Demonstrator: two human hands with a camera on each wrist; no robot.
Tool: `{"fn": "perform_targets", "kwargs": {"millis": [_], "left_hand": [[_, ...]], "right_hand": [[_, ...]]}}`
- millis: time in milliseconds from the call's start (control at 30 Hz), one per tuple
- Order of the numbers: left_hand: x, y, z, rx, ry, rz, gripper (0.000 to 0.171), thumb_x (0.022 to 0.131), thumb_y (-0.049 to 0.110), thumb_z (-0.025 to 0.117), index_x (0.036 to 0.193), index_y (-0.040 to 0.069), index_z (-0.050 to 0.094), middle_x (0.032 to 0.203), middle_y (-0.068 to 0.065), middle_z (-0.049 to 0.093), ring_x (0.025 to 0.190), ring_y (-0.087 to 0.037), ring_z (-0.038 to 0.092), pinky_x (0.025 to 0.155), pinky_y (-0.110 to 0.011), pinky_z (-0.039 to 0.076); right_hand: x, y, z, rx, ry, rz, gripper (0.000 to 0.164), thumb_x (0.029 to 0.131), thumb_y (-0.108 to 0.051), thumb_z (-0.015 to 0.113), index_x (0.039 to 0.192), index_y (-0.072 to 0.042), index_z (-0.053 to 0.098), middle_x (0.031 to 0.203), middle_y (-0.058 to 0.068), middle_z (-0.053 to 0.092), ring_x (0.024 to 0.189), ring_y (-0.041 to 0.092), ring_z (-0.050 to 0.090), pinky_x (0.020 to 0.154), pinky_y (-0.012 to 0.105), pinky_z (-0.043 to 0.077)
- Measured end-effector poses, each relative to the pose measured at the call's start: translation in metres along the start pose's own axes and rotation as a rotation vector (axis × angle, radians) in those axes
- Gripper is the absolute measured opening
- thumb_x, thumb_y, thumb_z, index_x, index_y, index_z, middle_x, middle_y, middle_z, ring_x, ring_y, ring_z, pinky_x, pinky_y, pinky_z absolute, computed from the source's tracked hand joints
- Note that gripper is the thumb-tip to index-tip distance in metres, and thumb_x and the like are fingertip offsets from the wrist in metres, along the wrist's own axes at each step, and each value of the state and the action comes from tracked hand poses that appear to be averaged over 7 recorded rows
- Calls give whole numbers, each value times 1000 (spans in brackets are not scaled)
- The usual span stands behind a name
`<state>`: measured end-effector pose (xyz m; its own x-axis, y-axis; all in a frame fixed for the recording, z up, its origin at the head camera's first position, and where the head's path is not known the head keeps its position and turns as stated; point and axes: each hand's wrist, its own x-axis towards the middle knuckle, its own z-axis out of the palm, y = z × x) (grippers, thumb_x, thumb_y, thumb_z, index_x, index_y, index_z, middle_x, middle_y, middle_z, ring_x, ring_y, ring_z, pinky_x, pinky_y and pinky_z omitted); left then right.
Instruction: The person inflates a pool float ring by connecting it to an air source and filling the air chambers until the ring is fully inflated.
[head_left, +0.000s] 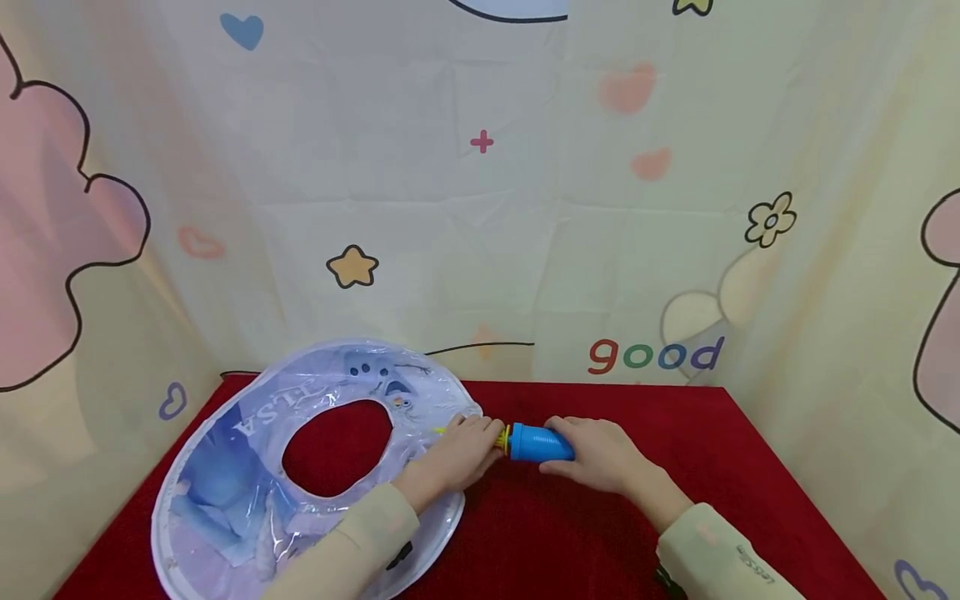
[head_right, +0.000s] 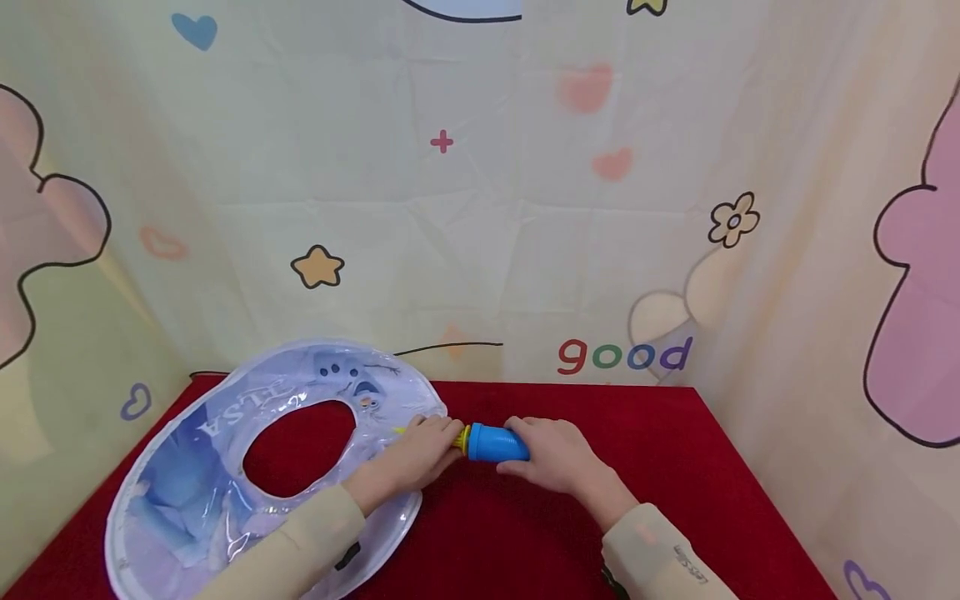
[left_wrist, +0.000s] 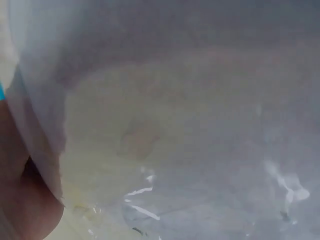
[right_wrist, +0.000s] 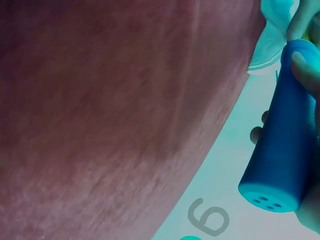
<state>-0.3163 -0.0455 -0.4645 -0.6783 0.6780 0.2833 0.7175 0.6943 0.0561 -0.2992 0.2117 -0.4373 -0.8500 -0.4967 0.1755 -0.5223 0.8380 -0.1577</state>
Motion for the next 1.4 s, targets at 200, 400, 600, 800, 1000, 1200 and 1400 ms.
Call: {"fn": "perform_targets", "kwargs": {"millis": [200,400,600,800,1000,1200,1400], "left_hand": [[3,-11,0,-51,-23,15,17,101,25,66,106,13,55,89,3,61,91,-18,63,80,-37,44],[0,-23,-2,-114,25,85,16,98,18,69,98,12,55,79,3,57,73,-16,57,72,-35,48],[0,-34,-6,-149,-30,49,15,100,18,67,99,13,53,76,5,52,69,-14,53,69,-30,47],[-1,-43,-10,-230,-116,9,14,103,18,63,107,13,50,80,5,52,72,-14,53,72,-30,48],[0,-47,-10,-295,-136,4,13,104,18,61,107,13,50,86,5,52,78,-13,52,75,-28,47],[2,-45,-9,-223,-148,37,9,103,16,61,103,14,53,88,5,53,83,-15,54,82,-30,48],[2,-38,-8,-91,-100,18,18,104,23,60,117,11,60,102,0,58,100,-19,57,91,-41,48]], "right_hand": [[-8,13,-3,-92,-7,12,61,89,-50,75,137,-15,61,122,8,67,101,26,64,81,45,52],[-23,31,-10,-131,-8,44,61,92,-47,73,141,-14,58,128,12,64,114,33,60,87,56,47],[-34,47,-20,-164,76,49,59,91,-43,75,139,-13,58,129,14,62,118,37,54,91,67,39],[-42,63,-24,-161,134,60,62,90,-42,75,137,-8,55,130,17,59,118,37,54,93,66,39],[-42,69,-21,-140,137,41,62,90,-44,74,137,-8,56,128,16,63,114,36,58,87,58,45],[-25,46,-12,-147,77,-18,56,95,-49,65,134,-8,60,123,12,65,105,30,63,84,54,50],[0,13,-1,-101,38,-33,53,98,-50,60,131,-9,60,118,8,66,93,23,65,79,43,54]]}}
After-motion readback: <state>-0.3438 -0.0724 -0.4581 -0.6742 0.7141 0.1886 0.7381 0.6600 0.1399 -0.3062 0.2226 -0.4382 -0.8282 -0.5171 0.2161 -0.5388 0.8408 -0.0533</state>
